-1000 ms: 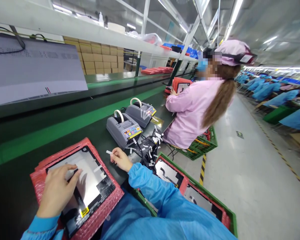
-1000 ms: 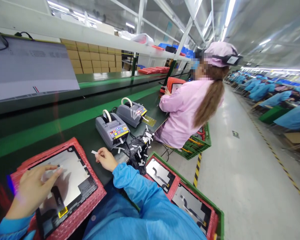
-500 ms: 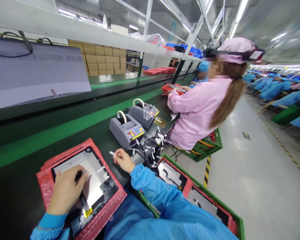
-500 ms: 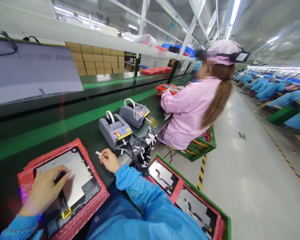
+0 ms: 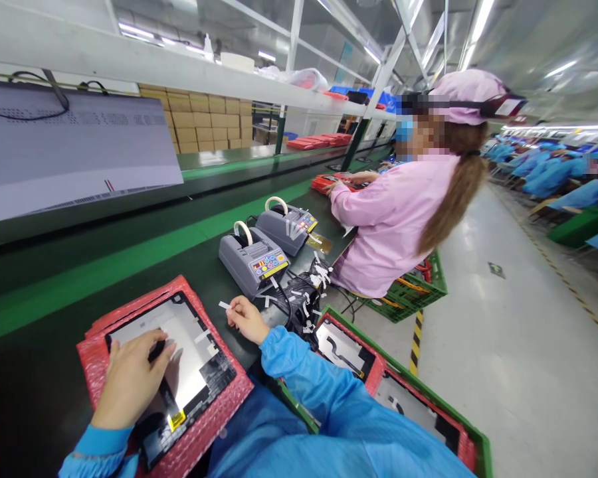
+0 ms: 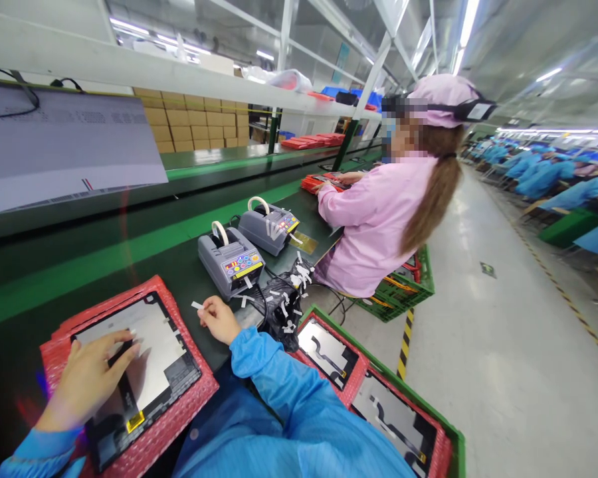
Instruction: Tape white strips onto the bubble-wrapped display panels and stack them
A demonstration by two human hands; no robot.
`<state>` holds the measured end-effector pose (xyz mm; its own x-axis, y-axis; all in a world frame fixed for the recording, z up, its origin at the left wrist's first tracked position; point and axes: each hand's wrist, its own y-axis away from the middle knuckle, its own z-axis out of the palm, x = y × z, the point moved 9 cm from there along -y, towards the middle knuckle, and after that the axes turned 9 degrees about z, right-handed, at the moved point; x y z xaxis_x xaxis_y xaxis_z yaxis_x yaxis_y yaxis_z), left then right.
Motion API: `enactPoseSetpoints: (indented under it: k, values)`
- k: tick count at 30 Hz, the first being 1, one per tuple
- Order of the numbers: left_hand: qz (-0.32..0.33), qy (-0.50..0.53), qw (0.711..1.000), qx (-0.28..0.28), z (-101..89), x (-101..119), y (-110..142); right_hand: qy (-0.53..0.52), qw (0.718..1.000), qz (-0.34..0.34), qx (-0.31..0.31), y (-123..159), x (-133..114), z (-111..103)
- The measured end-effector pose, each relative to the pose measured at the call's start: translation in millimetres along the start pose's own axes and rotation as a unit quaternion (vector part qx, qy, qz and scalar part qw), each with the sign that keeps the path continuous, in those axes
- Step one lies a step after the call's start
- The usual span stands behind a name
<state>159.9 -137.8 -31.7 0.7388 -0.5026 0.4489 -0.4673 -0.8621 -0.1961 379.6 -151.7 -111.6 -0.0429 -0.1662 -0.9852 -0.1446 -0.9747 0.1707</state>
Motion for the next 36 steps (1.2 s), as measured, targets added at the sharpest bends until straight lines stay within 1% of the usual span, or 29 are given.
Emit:
enactPoseSetpoints:
  k: [5, 9, 14, 18, 26, 33, 36]
  values:
    - [-0.001, 0.003, 1.000, 0.023, -2.9, -3.0, 1.8, -0.008, 1.000, -0.005, -0.003, -0.1, 0.5, -0.1]
    - [0.011, -0.009, 0.999, 0.048, -11.9, -0.5, 0.8, -0.013, 1.000, -0.016, -0.008, 0.9, -2.3, 0.1]
    - [0.012, -0.025, 0.999, 0.032, -18.8, 1.7, -2.5, -0.025, 0.999, -0.013, -0.016, 0.6, -1.8, 0.6]
    - [0.023, -0.036, 0.998, 0.048, -24.3, 4.8, -3.0, -0.027, 0.999, -0.013, -0.019, -0.5, -0.2, 1.0]
    - [0.023, -0.032, 0.999, 0.035, -20.0, 4.2, -3.5, -0.025, 0.999, -0.008, -0.020, 0.1, 1.3, 0.9]
    - [0.048, -0.035, 0.996, 0.059, -19.7, 5.6, -1.0, -0.023, 0.999, -0.009, -0.020, -1.6, 3.2, 1.4]
    - [0.049, -0.035, 0.997, 0.057, -19.0, 7.7, -0.5, -0.022, 0.999, -0.018, -0.024, -1.4, 1.5, 2.1]
